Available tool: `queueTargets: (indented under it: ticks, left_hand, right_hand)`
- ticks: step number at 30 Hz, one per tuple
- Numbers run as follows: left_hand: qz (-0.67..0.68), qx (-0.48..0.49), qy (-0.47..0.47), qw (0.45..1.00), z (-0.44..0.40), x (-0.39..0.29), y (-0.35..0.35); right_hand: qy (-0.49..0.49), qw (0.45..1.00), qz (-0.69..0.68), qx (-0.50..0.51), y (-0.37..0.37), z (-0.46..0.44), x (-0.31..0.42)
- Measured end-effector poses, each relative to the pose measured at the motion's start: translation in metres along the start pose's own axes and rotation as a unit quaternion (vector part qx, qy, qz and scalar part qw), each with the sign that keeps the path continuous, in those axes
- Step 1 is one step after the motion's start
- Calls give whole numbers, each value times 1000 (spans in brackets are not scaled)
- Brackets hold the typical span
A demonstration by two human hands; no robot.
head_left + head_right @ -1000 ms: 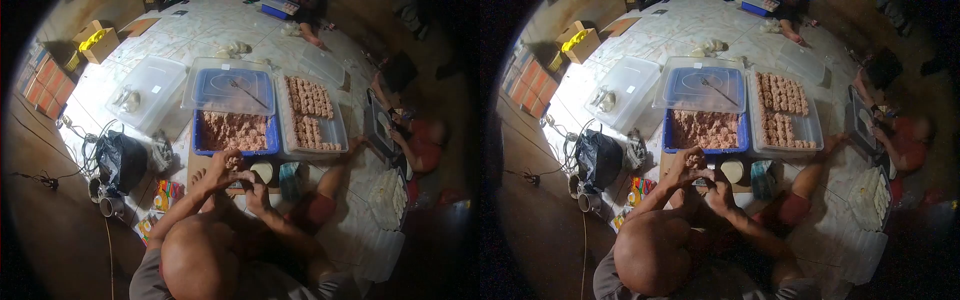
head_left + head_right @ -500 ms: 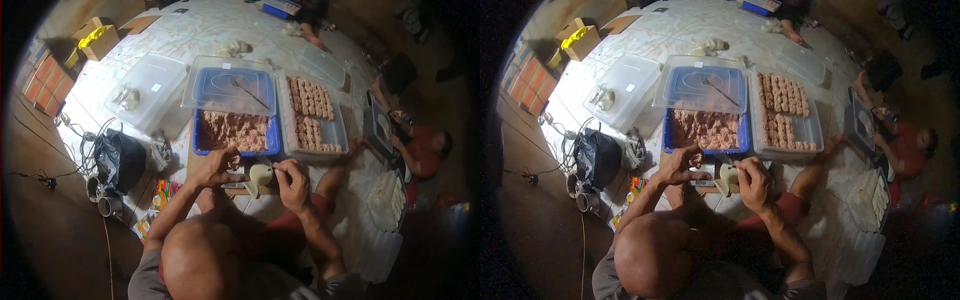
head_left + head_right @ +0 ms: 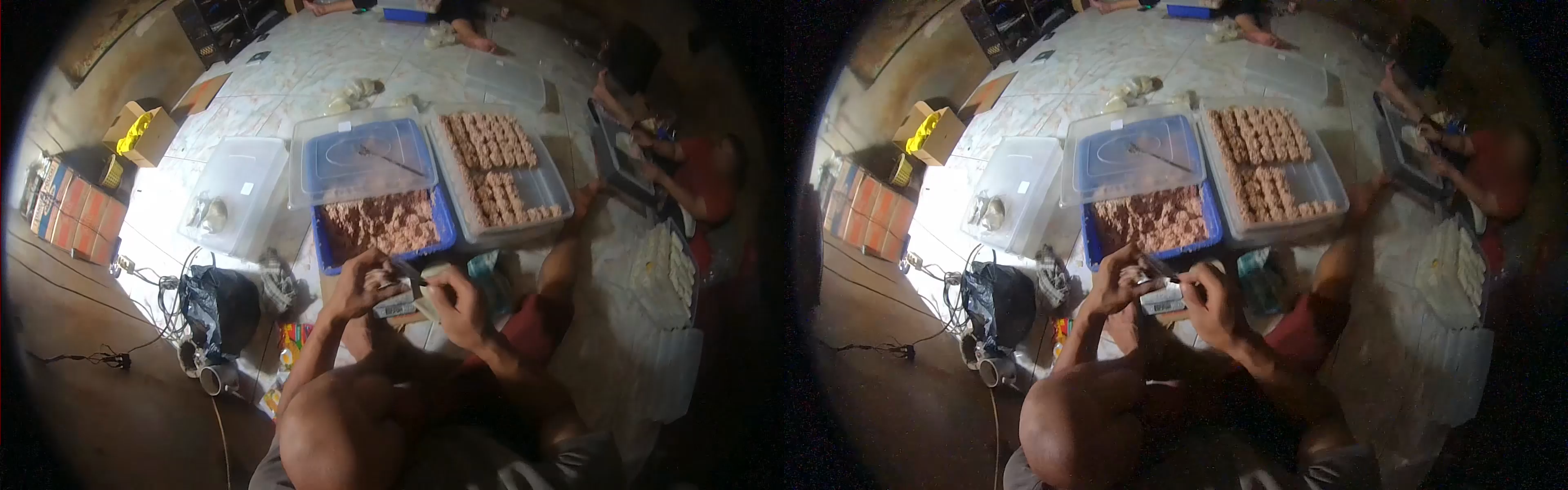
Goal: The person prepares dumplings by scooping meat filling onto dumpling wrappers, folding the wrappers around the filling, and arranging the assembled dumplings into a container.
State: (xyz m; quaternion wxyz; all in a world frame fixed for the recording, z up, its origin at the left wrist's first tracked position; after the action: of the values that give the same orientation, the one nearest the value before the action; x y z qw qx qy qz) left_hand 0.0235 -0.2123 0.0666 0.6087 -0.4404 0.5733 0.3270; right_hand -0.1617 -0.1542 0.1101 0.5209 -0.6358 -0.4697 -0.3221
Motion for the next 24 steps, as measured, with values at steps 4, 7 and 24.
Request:
queueTargets:
  ticks: [4,7,24]
  left_hand:
    - [-77,-33,103,991,-7,-10,8]
    - [-38,-28,67,997,2,0,17]
    - [-7,-89,-22,996,-3,12,13]
  right_hand:
    - [-2,999,24,32,14,3,-8]
    - [10,993,-107,-48,3,11,-4]
    - [23,993,-117,-22,11,12,-36]
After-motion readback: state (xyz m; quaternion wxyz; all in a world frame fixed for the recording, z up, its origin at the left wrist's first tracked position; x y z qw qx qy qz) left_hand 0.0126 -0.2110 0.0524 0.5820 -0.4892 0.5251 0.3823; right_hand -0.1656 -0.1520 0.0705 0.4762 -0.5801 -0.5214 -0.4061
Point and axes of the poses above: each hand's wrist, its own z-axis away from the middle knuckle, its own y-axis out of the palm, x = y × z, the point moved 7 cm from there along -z, towards the middle knuckle
